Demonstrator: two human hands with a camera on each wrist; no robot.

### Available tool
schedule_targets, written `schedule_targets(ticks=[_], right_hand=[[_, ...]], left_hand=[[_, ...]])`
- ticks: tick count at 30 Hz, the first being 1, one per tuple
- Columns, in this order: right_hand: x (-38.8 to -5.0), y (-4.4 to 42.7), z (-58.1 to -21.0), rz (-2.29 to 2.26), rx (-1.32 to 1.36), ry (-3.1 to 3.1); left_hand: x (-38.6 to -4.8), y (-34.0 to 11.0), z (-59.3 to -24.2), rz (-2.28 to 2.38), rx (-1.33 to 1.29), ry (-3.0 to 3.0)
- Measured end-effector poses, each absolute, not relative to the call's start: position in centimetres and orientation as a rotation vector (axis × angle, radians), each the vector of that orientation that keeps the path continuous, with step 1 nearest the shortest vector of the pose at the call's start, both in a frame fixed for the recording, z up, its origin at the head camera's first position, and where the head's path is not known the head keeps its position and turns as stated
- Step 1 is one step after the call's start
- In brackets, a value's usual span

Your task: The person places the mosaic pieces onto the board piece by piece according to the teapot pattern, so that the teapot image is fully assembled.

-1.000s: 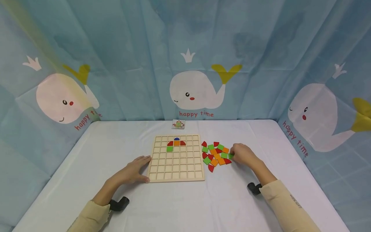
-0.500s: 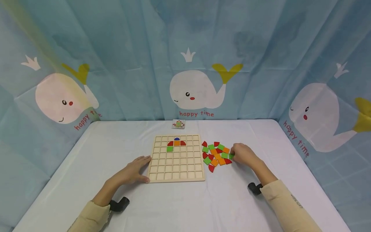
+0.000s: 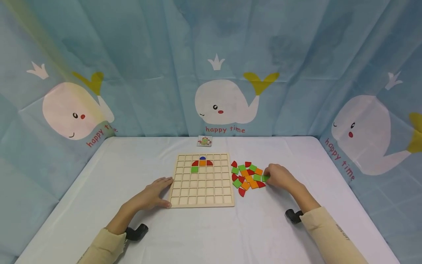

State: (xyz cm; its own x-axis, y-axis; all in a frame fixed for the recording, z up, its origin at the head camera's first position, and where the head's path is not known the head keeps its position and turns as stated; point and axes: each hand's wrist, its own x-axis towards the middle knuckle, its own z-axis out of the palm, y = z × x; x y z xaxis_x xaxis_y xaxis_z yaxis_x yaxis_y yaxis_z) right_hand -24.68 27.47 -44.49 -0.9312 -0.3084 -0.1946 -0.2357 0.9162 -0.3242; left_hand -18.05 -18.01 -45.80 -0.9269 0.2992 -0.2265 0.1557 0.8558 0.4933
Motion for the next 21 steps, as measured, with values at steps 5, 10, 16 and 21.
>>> schedule_targets(ticks=[5,10,16,21], right_hand=[[-24.7,27.8,-44.3,-0.473,-0.421,2.847],[-25.0,27.5,-43.7,-0.543,-0.443,2.855],[-25.5,25.8,-43.1,-0.629,-0.468,2.839],[-25.8,23.6,-43.0,-0.657,-0.489,2.848]], left_hand=[[-18.1,-18.0,-45.8,0.685,0.355,2.735],[-18.2,-18.1,-45.9,0.683,0.348,2.739],[-18.2,-18.1,-45.8,0.685,0.355,2.742],[-18.2,-18.1,-45.9,0.681,0.364,2.746]])
